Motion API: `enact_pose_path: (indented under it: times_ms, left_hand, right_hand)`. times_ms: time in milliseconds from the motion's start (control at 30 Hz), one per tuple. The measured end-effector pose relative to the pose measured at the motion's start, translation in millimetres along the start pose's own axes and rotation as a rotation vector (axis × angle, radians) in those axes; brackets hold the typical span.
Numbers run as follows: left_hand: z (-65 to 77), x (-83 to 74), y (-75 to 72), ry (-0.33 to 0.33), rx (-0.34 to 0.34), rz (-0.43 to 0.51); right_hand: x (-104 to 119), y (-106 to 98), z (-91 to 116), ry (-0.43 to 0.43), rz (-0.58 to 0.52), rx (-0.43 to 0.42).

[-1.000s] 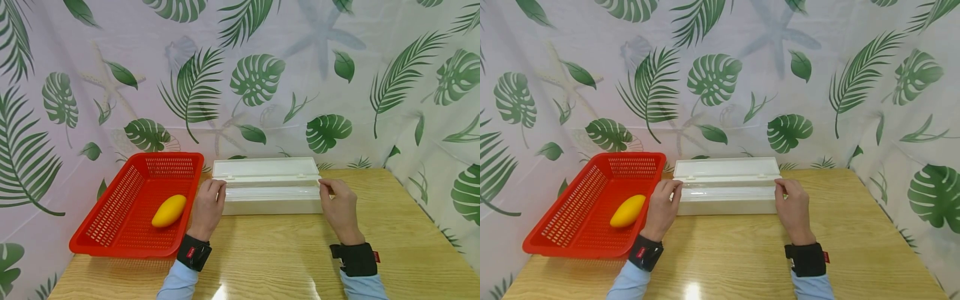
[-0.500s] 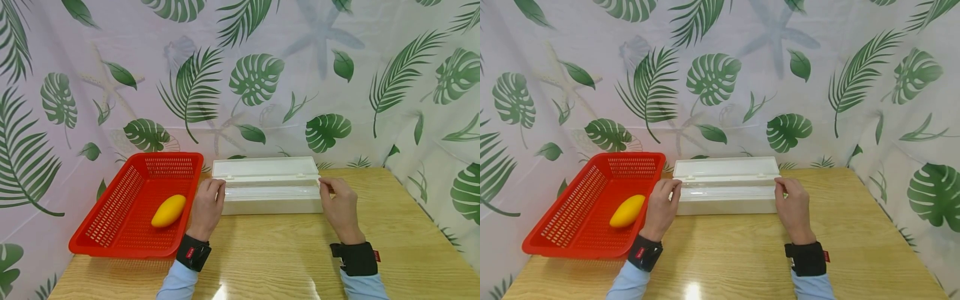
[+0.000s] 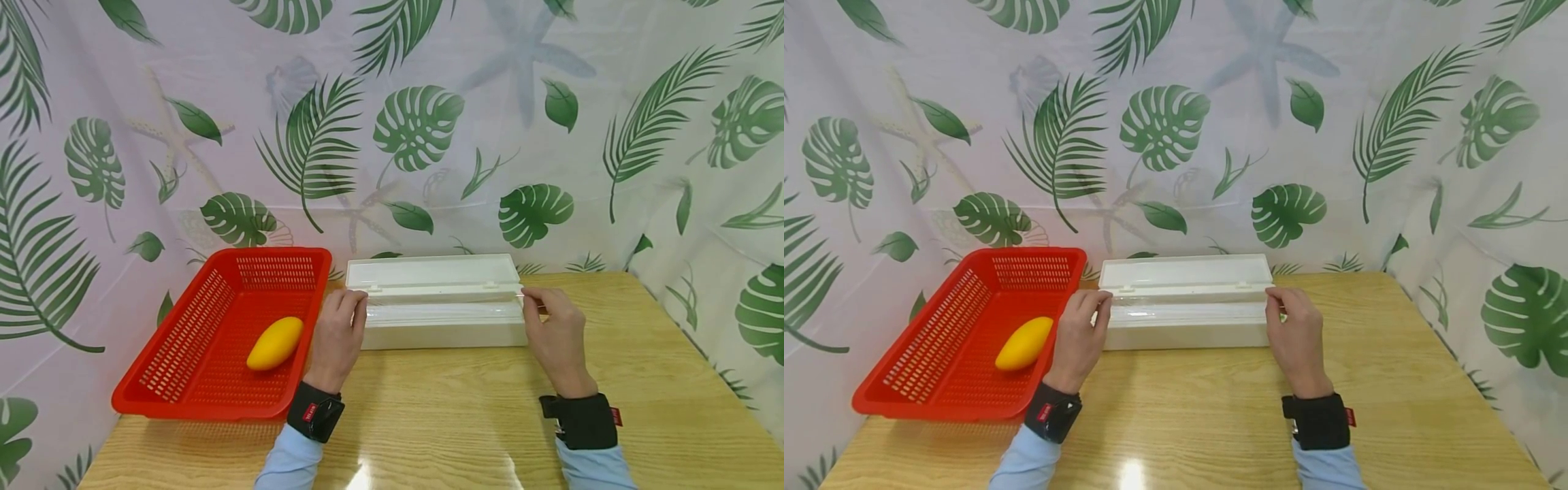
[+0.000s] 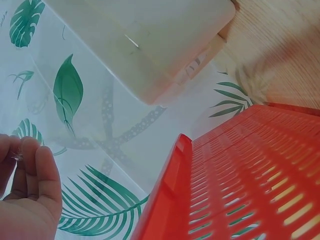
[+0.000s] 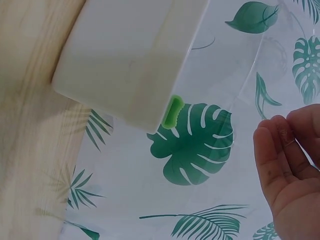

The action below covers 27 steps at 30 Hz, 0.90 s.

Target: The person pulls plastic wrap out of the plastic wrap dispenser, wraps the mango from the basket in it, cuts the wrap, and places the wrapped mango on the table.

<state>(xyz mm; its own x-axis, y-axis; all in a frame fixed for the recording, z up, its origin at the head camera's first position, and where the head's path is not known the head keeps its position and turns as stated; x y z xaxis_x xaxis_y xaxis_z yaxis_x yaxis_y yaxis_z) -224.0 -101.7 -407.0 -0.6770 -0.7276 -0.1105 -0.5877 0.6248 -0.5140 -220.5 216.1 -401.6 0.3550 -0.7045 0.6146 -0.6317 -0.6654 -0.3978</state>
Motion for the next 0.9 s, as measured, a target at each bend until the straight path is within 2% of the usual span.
enact_pose_path:
  times_ms: [433, 900]
  left_hand:
    - [-0.2, -1.2, -0.5, -0.011, 0.008, -0.018]
    - [-2.8, -3.1, -2.7, 0.001, -0.003, -0.014]
  right_hand:
    - [2.1, -2.4, -1.6, 0.004, 0.034, -0.022]
    - [4.1, -4.3, -4.3, -0.031, 0.03, -0.043]
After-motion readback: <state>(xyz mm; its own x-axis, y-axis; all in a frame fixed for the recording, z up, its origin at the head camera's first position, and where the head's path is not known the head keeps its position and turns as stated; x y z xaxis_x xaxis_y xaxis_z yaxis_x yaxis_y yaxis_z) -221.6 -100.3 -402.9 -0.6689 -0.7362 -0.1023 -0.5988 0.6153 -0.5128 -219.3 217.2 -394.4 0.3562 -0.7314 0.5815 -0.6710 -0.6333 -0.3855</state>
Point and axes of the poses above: each hand's wrist, its own z-axis away from the middle knuckle, its own y-axis out of the palm, x = y × z, the point moved 1 cm from there along -z, towards the middle knuckle, and after that the axes turned 14 degrees about y, right-handed, at the moved point
